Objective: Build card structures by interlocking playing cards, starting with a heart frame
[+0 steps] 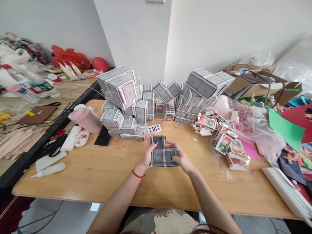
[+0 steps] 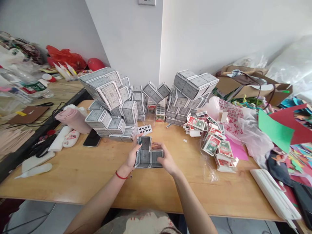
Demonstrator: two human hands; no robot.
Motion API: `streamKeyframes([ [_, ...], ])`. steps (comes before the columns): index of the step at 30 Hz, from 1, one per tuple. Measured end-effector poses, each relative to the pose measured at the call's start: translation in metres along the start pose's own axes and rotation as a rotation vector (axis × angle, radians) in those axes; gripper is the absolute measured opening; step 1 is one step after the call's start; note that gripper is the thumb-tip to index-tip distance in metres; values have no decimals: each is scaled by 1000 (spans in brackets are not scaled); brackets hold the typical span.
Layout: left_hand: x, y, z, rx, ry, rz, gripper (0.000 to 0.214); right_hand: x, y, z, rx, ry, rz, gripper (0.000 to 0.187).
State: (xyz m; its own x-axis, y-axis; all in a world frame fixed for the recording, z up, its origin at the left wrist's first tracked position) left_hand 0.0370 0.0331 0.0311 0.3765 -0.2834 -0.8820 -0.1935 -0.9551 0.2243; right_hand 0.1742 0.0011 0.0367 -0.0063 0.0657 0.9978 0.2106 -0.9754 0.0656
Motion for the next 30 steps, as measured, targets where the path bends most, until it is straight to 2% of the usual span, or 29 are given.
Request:
streamKeyframes([
  [2,-2,-1,-2,54,-1,7,43,-7,3,5,-1,-75,-33,64],
  [4,-4,-2,-1,38,0,2,38,-12,7,11,-35,-154,-37,63],
  [8,-1,-5,7,-156,162,-45,33,-17,14,21,-181,-363,65,59],
  [11,12,-4,9,-269,227,-81,31,-27,15,15,-255,-413,73,55],
  [15,23,1,7,-244,69,-119,34,-41,10,6,-387,-351,-10,51],
  [18,15,7,8,-235,-94,-247,39,-44,5,1,-405,-341,-29,57],
  [20,13,7,7,-208,-143,-276,39,-45,2,-3,-402,-345,-31,60],
  [26,17,-4,10,-157,-206,-221,40,-52,6,-12,-416,-370,-58,61],
  [30,21,-9,19,-128,-162,-169,37,-56,9,1,-452,-372,-92,48],
])
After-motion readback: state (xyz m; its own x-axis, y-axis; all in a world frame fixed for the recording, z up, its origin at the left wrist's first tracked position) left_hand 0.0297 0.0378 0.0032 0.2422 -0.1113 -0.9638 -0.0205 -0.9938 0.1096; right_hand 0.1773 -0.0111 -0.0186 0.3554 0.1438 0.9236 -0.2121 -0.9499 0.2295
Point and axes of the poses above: each hand's wrist, its own y-axis away from the middle knuckle, its own z-axis out of the back of the hand, x = y × z, the point moved 7 cm from there along -y, towards the middle knuckle, and after that the axes turned 5 degrees about z, right-handed, at the moved point
